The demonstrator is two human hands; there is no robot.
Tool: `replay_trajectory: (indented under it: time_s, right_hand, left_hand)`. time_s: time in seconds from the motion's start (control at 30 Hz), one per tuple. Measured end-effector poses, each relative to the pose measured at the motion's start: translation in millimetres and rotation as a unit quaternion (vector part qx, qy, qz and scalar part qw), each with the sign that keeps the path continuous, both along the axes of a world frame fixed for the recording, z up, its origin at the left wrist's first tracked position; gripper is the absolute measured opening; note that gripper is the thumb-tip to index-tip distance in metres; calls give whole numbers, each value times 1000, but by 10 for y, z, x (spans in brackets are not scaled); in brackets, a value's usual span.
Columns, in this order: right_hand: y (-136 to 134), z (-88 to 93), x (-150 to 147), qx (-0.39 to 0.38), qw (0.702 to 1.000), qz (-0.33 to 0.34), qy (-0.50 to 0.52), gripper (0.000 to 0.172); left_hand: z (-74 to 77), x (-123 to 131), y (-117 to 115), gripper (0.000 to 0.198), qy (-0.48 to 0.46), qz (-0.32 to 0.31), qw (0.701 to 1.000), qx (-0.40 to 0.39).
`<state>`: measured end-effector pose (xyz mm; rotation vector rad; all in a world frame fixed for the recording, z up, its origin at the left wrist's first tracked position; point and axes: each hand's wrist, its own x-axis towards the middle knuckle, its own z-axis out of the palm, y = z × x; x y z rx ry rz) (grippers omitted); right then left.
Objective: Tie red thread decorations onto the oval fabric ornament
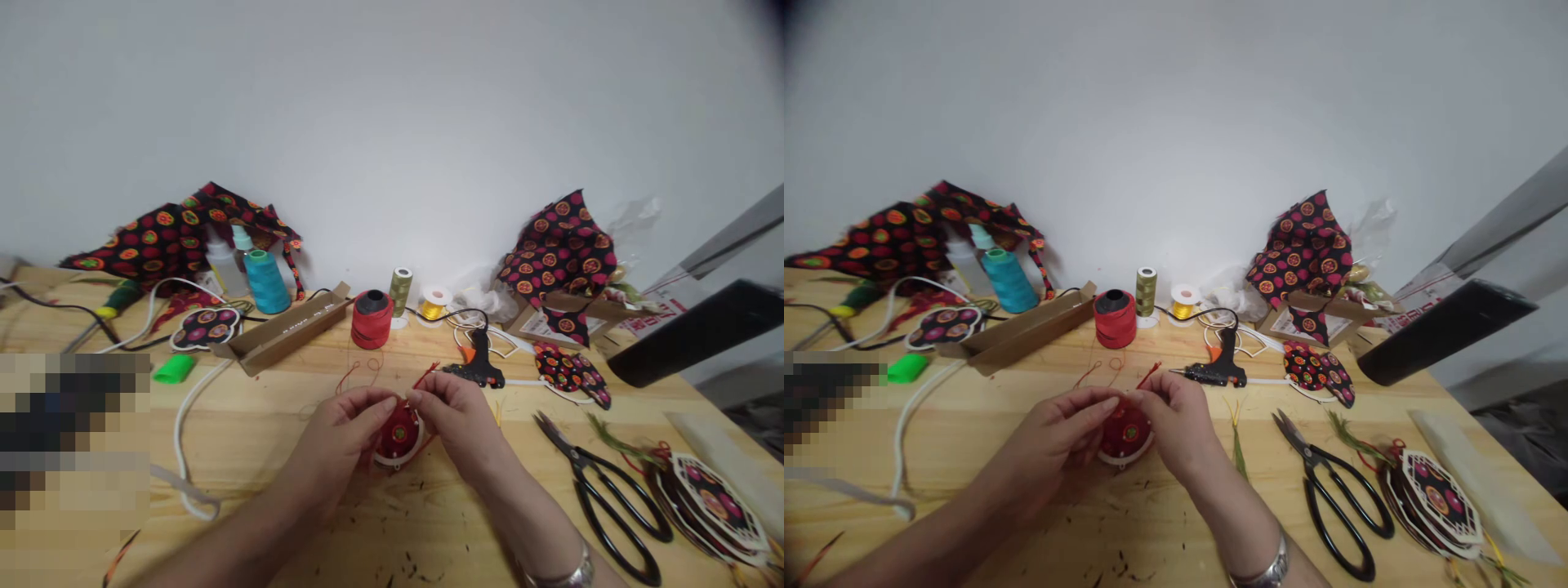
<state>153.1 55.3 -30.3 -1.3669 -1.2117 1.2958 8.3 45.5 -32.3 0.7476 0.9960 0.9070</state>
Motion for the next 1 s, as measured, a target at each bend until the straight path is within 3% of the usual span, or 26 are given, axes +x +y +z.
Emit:
replay_trajectory:
  time_s: [0.2,0.33,0.53,0.73,0.87,1.0]
  right_hand:
    - [8,18,31,72,991,-8,-110,13]
    - [-2,28,23,98,983,-10,-156,13]
    - [-4,42,17,109,978,-16,-176,12]
    - [3,12,35,64,993,-7,-94,10]
    - [-10,20,15,-1,1000,-2,28,14]
    - [-29,52,-16,-64,987,2,150,22]
  left_hand:
    - [-15,-10,33,13,44,14,999,11]
    - [6,-18,24,11,19,27,999,2]
    - [0,-9,5,13,-1,-26,1000,6]
    - [22,3,2,13,122,-52,989,73]
    - [38,12,-6,13,230,-52,958,162]
    - [4,8,-21,17,266,-77,931,239]
